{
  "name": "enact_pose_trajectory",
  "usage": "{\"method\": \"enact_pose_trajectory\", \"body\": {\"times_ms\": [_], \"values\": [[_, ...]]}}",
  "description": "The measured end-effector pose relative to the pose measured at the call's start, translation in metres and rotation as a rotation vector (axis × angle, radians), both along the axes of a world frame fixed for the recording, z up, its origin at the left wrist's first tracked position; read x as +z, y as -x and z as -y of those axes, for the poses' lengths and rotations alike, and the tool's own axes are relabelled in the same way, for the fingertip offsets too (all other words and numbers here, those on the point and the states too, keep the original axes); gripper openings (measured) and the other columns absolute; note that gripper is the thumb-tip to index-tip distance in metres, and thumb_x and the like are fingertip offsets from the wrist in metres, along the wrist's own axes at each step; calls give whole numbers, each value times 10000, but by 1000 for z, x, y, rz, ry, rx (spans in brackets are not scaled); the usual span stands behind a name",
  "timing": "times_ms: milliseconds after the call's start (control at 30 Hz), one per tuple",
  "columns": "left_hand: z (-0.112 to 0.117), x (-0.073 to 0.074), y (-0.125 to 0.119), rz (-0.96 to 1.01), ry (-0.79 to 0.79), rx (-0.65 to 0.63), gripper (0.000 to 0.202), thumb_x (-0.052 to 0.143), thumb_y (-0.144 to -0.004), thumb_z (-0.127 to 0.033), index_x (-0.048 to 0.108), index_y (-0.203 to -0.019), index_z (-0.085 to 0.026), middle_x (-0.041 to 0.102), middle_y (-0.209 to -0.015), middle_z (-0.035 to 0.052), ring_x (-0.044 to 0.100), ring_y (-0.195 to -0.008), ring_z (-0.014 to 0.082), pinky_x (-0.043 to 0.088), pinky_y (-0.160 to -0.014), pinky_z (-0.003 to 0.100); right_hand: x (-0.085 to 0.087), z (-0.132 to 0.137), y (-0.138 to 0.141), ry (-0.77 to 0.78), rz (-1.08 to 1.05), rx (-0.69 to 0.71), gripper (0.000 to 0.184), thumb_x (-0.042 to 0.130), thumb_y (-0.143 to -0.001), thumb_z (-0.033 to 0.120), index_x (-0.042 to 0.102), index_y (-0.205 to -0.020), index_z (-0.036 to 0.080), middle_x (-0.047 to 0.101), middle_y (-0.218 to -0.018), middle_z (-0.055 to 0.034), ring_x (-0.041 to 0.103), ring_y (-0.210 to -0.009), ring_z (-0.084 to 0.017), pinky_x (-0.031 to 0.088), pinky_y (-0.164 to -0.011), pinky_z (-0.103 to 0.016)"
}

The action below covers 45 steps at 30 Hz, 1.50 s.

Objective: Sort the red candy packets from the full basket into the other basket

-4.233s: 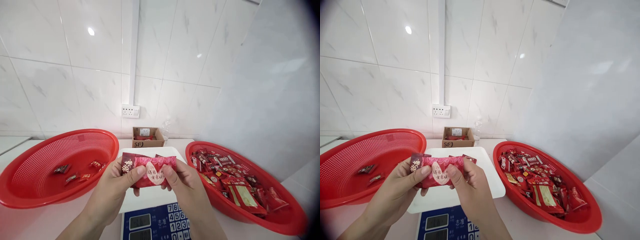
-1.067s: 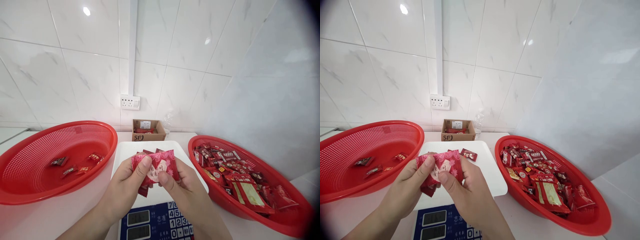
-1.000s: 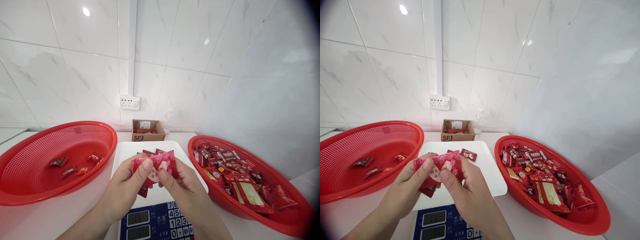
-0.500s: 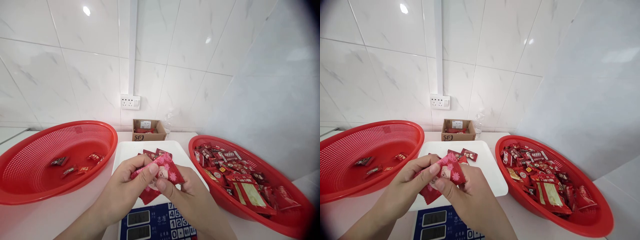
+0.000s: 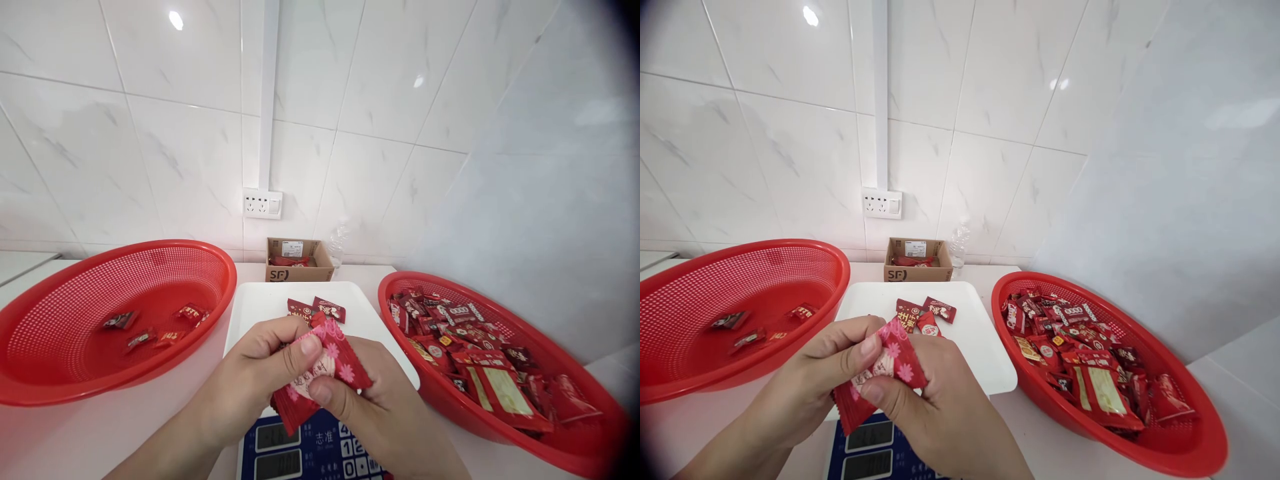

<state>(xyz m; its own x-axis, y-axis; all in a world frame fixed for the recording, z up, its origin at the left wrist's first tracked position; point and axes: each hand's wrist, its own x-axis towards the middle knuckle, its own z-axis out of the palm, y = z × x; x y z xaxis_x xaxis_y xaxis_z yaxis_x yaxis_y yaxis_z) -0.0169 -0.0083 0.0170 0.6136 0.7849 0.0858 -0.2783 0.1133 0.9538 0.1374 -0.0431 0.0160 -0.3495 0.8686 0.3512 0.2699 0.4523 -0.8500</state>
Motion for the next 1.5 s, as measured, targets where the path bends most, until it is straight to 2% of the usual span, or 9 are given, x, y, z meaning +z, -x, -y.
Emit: {"method": "enact_pose_trajectory", "body": {"times_ms": [200, 400, 533, 700, 867, 1033, 1133, 1300, 1500], "values": [[0, 5, 0, -60, -110, 58, 332, 573, -843, -472, 562, -727, -161, 492, -644, -17, 405, -556, 93, 340, -518, 208, -1, -2, -1, 40, -111, -82, 301, 497, -887, 444, 528, -725, 193, 522, -680, 12, 465, -629, -121, 387, -570, -231], [4, 10, 2, -162, -187, 128, 314, 587, -832, -462, 563, -736, -164, 463, -644, -27, 389, -534, 87, 320, -459, 192, 0, -5, -5, 4, -227, -197, 366, 508, -852, 537, 597, -811, 184, 575, -709, -12, 501, -640, -134, 427, -573, -238], [5, 13, -1, -265, -264, 122, 338, 580, -828, -479, 550, -688, -173, 431, -599, -42, 367, -524, 88, 302, -458, 201, 1, -5, -6, 43, -176, -239, 349, 528, -854, 502, 547, -713, 183, 537, -627, 4, 479, -585, -121, 404, -524, -227], [7, 12, -3, -304, -385, 135, 314, 523, -878, -426, 534, -672, -188, 457, -639, -34, 385, -545, 97, 310, -467, 213, 4, -4, -6, 93, -149, -208, 312, 516, -881, 442, 544, -712, 181, 573, -639, 2, 520, -610, -119, 425, -552, -220], [7, 8, 1, -345, -531, 152, 324, 495, -904, -374, 483, -637, -191, 490, -680, -20, 446, -621, 116, 365, -547, 224, 6, -4, -5, 104, -179, -172, 306, 528, -871, 446, 536, -705, 189, 556, -605, 10, 523, -573, -116, 425, -522, -217], [7, 6, 3, -372, -616, 141, 301, 494, -907, -373, 532, -671, -191, 525, -690, -7, 480, -656, 129, 381, -583, 235, 3, -7, -7, 193, -289, -26, 336, 545, -854, 482, 515, -702, 185, 549, -600, 17, 525, -559, -105, 432, -524, -212], [8, 5, 0, -358, -599, 181, 314, 484, -908, -397, 539, -681, -187, 514, -675, -10, 461, -629, 125, 373, -574, 242, 1, -9, -7, 198, -356, -36, 366, 579, -822, 513, 508, -684, 182, 511, -572, 34, 480, -524, -88, 400, -495, -200], [9, 5, -4, -304, -490, 268, 284, 491, -903, -403, 569, -730, -191, 511, -675, -22, 443, -593, 112, 373, -553, 235, 1, -8, -4, 39, -273, -226, 299, 517, -888, 435, 531, -725, 184, 485, -616, 39, 410, -535, -71, 349, -479, -180], [8, 11, -2, -347, -408, 182, 333, 500, -880, -477, 557, -736, -181, 525, -685, -19, 455, -612, 116, 376, -543, 227, 1, -5, -4, 85, -237, -235, 281, 485, -912, 398, 504, -719, 193, 481, -624, 38, 410, -550, -80, 356, -485, -184]]}}
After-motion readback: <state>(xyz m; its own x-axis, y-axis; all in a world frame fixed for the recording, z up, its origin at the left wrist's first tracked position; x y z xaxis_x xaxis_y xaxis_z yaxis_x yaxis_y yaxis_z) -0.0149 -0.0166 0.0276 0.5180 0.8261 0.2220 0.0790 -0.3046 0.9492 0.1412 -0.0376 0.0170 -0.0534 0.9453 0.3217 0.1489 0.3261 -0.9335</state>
